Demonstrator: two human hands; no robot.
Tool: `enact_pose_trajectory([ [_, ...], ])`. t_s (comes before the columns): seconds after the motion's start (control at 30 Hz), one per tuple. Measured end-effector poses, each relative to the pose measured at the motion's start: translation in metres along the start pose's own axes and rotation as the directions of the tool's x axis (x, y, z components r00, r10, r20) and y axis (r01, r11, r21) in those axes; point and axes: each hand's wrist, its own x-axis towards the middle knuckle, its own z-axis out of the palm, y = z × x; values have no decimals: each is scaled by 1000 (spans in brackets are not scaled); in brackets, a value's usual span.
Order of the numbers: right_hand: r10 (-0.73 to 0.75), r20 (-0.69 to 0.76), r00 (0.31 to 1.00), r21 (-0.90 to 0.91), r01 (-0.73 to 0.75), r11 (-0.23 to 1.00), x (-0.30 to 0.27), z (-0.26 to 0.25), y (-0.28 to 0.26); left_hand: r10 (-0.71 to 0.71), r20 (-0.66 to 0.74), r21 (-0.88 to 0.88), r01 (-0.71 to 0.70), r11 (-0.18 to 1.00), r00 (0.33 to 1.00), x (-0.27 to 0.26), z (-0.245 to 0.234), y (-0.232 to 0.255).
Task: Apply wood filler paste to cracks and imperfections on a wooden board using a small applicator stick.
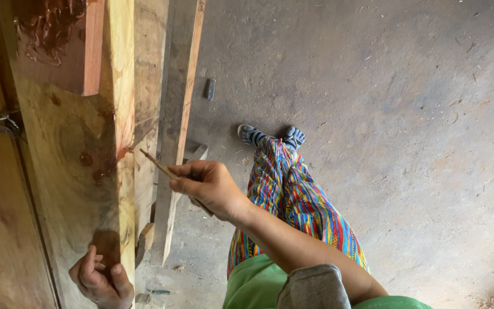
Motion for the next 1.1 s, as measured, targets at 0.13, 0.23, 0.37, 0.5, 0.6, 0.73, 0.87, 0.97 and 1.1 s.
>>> enact_pose_trajectory([
  [0.13,35,-18,999,170,-31,985,18,-4,11,-18,23,23,17,1000,1000,-1,1,-2],
  [0.23,47,0,999,175,-46,983,23,2,11,-6,19,13,6,1000,1000,-1,1,-5],
  [0.37,68,13,998,267,-69,961,23,6,11,18,16,15,-18,1000,1000,-3,1,-9],
  [0.5,84,11,996,303,-83,949,20,13,6,-12,19,12,12,1000,1000,-1,0,-2],
  [0.6,62,-55,997,191,-50,980,17,22,5,-2,27,20,1,1000,1000,0,-1,-2],
  [0.73,52,-65,997,132,-43,990,8,34,1,-21,18,18,21,1000,1000,-3,2,-4],
  [0.87,62,-103,993,146,-46,988,2,47,2,-25,2,15,25,1000,1000,-4,2,-1],
  [0.97,134,-157,978,267,-88,960,2,55,7,-33,-7,-12,33,999,999,-6,4,-3],
  [1.1,137,-122,983,323,-91,942,-9,48,9,-47,-14,-7,47,999,999,-10,5,-7],
])
